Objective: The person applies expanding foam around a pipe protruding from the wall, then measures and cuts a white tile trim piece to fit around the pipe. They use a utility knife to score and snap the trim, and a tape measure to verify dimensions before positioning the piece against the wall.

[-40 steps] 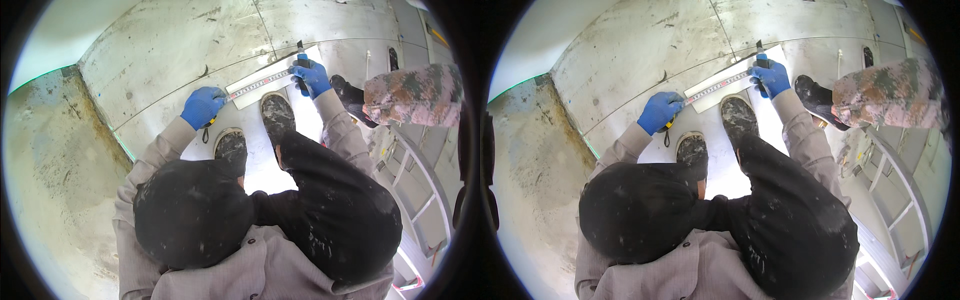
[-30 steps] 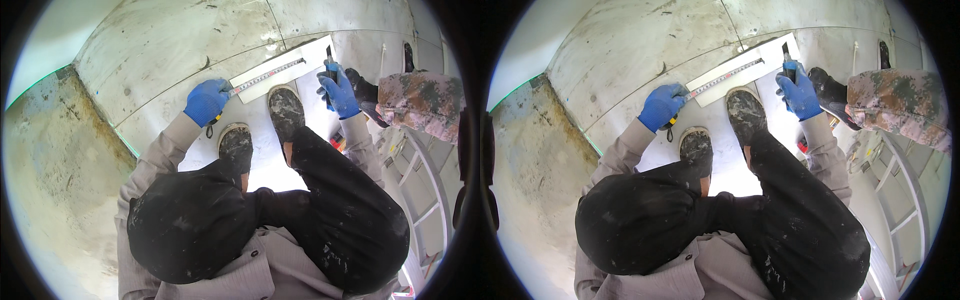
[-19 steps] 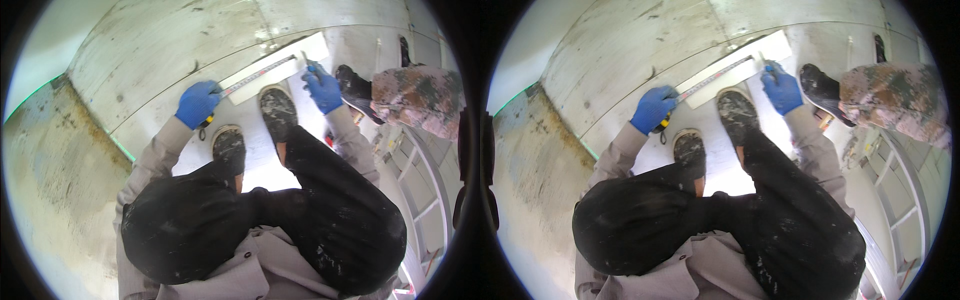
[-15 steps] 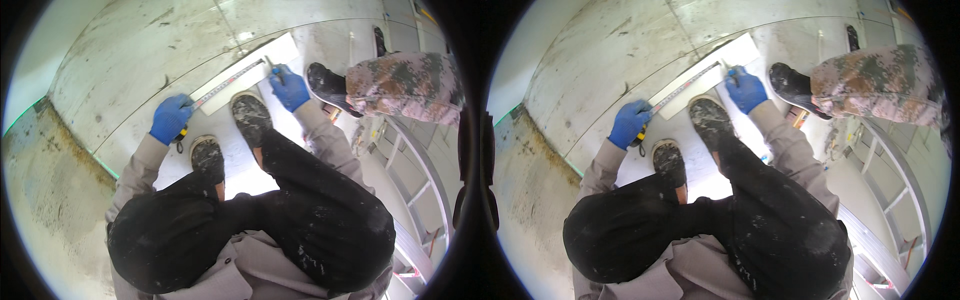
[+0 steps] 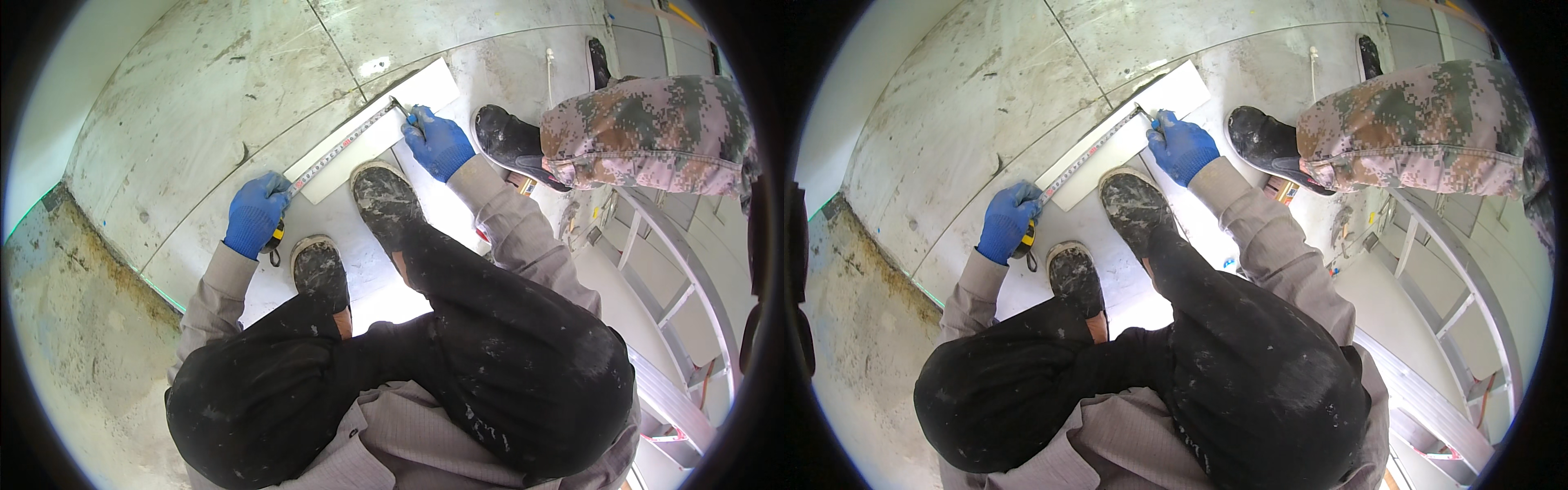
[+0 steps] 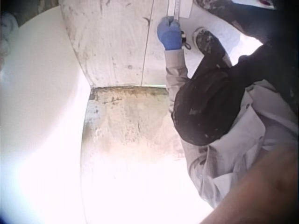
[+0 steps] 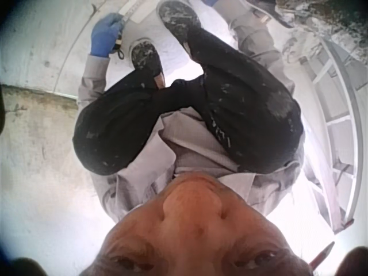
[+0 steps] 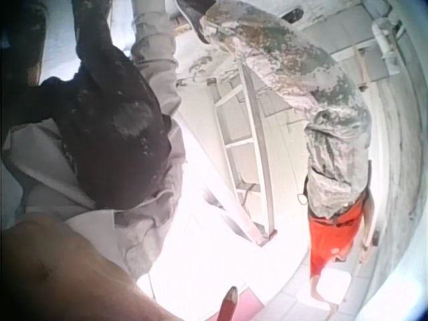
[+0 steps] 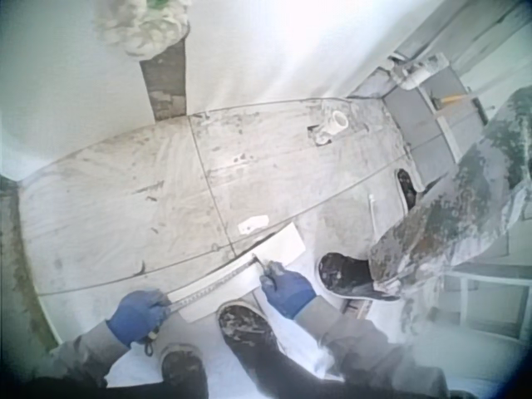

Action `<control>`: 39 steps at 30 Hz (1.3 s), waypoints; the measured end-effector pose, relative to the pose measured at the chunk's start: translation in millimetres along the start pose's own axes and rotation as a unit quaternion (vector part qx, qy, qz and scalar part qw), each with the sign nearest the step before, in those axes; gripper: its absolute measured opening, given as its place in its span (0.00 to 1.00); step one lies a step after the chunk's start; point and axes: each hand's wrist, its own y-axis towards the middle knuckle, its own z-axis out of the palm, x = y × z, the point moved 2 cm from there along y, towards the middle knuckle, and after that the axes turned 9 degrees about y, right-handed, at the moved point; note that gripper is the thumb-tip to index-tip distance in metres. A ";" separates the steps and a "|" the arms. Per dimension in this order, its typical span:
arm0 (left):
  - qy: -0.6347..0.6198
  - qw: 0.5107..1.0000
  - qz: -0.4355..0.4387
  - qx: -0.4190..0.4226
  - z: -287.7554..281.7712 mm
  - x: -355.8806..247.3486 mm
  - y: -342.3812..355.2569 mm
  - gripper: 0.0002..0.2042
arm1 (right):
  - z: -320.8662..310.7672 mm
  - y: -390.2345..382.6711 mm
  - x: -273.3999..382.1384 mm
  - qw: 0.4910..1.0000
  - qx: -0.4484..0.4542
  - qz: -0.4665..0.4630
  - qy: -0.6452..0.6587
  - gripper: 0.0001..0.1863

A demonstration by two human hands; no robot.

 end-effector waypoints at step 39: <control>0.295 0.893 0.141 -0.310 106.2 -142.0 63.4 0.37 | -6.6 7.8 29.6 0.990 0.095 0.078 -0.074 0.19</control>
